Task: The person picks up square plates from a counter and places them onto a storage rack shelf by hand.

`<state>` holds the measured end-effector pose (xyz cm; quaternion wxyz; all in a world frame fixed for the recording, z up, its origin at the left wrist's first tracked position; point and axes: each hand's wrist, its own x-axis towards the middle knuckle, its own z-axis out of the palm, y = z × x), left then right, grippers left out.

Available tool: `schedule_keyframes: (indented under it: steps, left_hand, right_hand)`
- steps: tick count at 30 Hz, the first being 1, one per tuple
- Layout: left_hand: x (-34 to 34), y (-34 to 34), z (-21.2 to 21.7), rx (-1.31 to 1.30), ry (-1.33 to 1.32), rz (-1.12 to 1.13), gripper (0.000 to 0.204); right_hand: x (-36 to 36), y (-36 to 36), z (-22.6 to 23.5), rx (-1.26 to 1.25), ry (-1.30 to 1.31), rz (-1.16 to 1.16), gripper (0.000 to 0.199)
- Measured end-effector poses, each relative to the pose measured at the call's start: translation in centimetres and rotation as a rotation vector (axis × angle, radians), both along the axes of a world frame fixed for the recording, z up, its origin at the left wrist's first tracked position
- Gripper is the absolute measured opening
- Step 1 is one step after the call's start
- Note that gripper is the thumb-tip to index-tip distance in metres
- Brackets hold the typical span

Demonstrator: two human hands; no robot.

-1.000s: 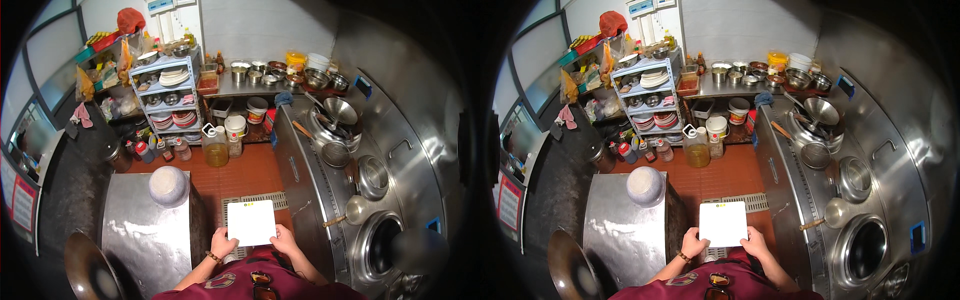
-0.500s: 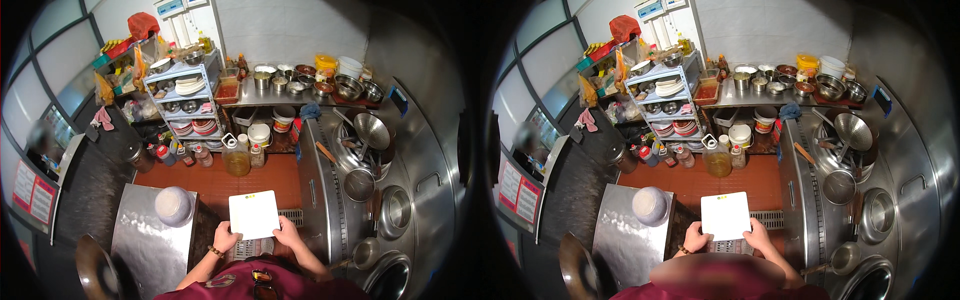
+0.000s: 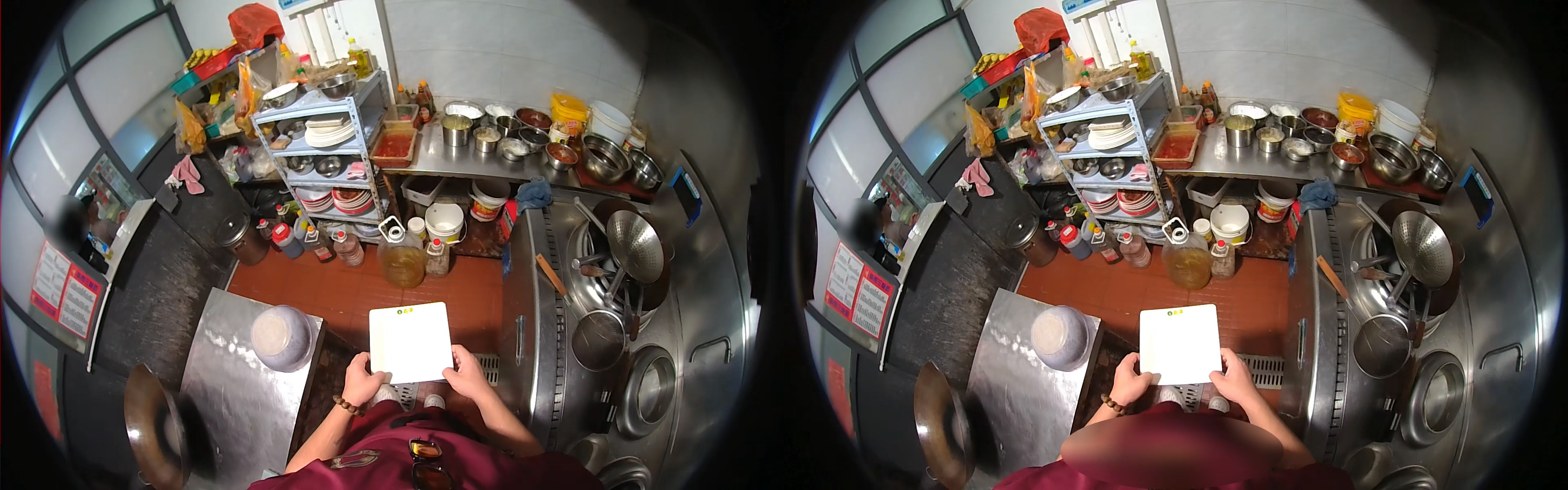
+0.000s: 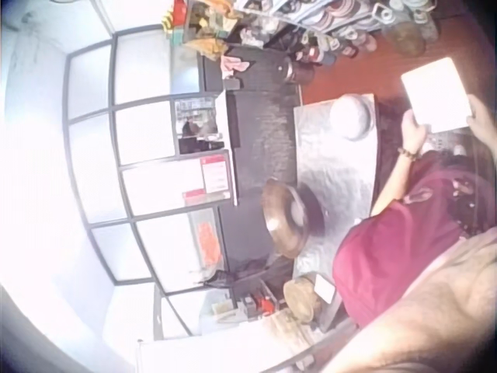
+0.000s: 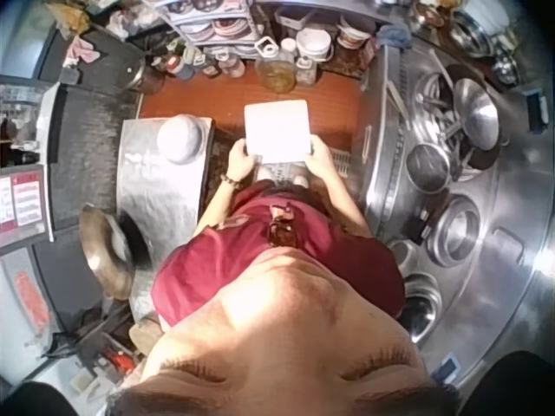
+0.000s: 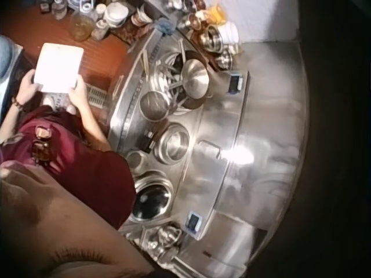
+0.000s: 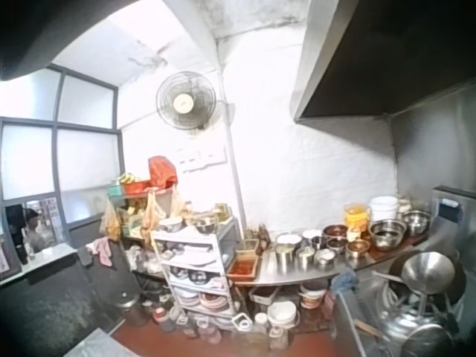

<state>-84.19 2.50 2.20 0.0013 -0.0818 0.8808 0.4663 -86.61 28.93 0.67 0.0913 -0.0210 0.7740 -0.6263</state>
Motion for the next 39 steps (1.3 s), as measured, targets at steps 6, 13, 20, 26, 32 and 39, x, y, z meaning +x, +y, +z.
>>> schedule_keyframes:
  steps: [6, 13, 20, 26, 32, 39]
  left_hand:
    - [-2.7, -1.2, 0.0, 0.026, 0.101, -0.017, 0.035]
    - [-9.1, -3.2, -1.0, 0.099, 0.058, -0.089, 0.034]
    - [-16.3, -5.2, -1.2, 0.179, 0.137, -0.154, 0.03]
    - [-20.4, -8.1, -1.6, 0.23, 0.201, -0.158, 0.027]
    - [-22.1, -10.8, -2.1, 0.25, 0.209, -0.093, 0.024]
    - [-23.9, -12.9, -4.3, 0.321, 0.11, 0.01, 0.023]
  right_hand:
    - [-2.9, -0.7, -0.5, -0.003, 0.009, 0.045, 0.034]
    - [-7.8, -2.4, 0.3, 0.034, -0.004, -0.012, 0.035]
    - [-13.5, -4.5, 2.5, -0.125, 0.058, -0.011, 0.038]
    - [-17.7, -6.8, 1.9, -0.117, 0.051, -0.007, 0.037]
    - [-21.1, -9.4, 1.9, -0.011, -0.021, 0.034, 0.039]
    - [-25.0, -12.1, 0.8, -0.021, -0.045, 0.074, 0.04]
